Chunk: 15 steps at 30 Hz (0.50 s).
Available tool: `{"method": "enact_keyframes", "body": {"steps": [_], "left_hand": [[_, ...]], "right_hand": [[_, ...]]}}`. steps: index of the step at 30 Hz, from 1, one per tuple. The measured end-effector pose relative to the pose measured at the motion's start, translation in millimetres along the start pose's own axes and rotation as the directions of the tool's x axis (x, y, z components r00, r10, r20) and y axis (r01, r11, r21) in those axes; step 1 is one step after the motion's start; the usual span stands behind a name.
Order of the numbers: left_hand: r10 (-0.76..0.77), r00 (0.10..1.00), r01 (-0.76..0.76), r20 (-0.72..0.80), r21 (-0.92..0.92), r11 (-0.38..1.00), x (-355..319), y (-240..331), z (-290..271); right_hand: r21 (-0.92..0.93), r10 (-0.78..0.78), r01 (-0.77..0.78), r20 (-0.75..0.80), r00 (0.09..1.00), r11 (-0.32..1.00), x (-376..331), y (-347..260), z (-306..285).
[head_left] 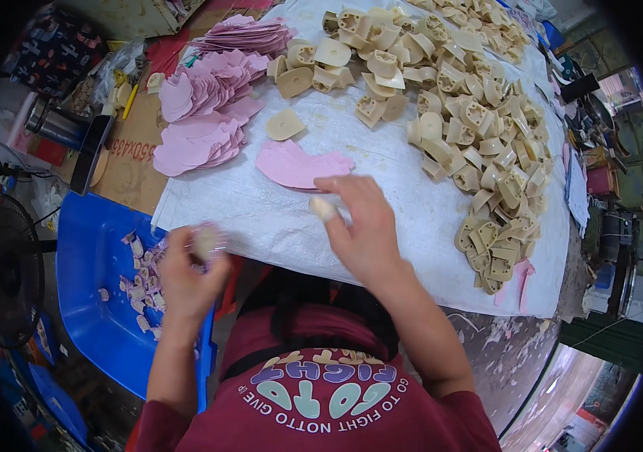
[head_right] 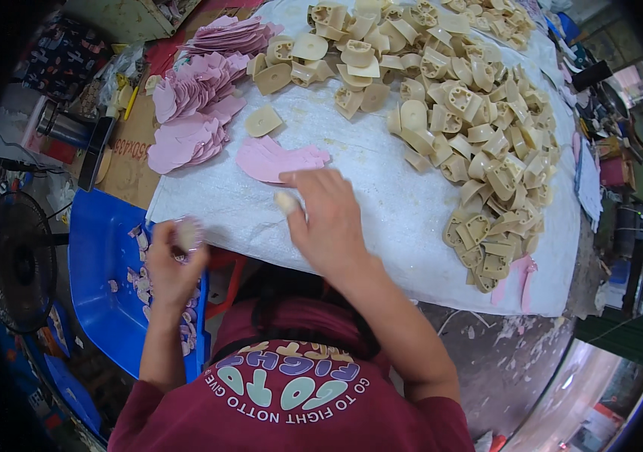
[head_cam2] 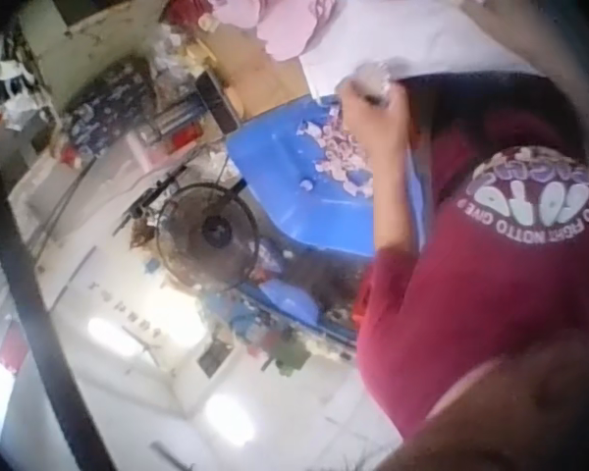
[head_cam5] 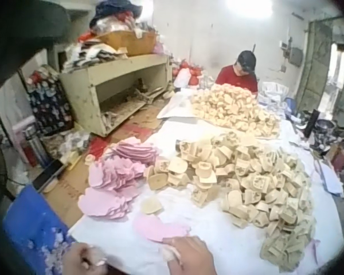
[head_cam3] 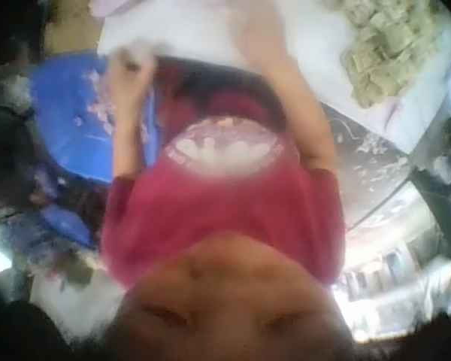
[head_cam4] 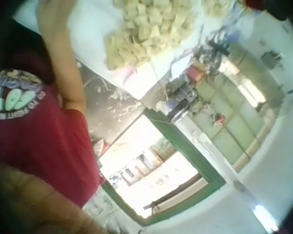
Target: The person repeatedly picks up beige plastic molds and pink foam pieces, inserts the foam into the molds, and places the assembled units into a blue bin. The process is continuous and repetitive, with the person handling each unit individually.
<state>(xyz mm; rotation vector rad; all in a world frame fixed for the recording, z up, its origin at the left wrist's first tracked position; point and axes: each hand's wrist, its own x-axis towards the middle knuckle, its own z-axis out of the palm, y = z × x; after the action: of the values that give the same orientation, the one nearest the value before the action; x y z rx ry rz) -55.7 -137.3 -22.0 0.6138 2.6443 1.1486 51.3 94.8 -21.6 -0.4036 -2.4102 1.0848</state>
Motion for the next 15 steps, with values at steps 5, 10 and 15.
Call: {"method": "enact_keyframes", "body": {"steps": [5, 10, 15], "left_hand": [[0.165, 0.959, -0.050, -0.229, 0.438, 0.898, -9.0, -42.9, -48.1], [0.252, 0.941, -0.213, -0.228, 0.181, 0.960, 14.6, -4.8, -22.7], [0.554, 0.832, -0.554, -0.021, -0.073, 0.829, 52.4, 50.7, 32.2]], "right_hand": [[-0.325, -0.097, 0.121, 0.090, 0.991, 0.938, 39.6, 18.3, 18.7], [-0.274, -0.104, 0.148, 0.168, 0.980, 0.950, 36.8, 23.6, 22.6], [-0.104, -0.134, 0.145, 0.107, 0.985, 0.984, 21.3, 29.4, 17.7]]}}
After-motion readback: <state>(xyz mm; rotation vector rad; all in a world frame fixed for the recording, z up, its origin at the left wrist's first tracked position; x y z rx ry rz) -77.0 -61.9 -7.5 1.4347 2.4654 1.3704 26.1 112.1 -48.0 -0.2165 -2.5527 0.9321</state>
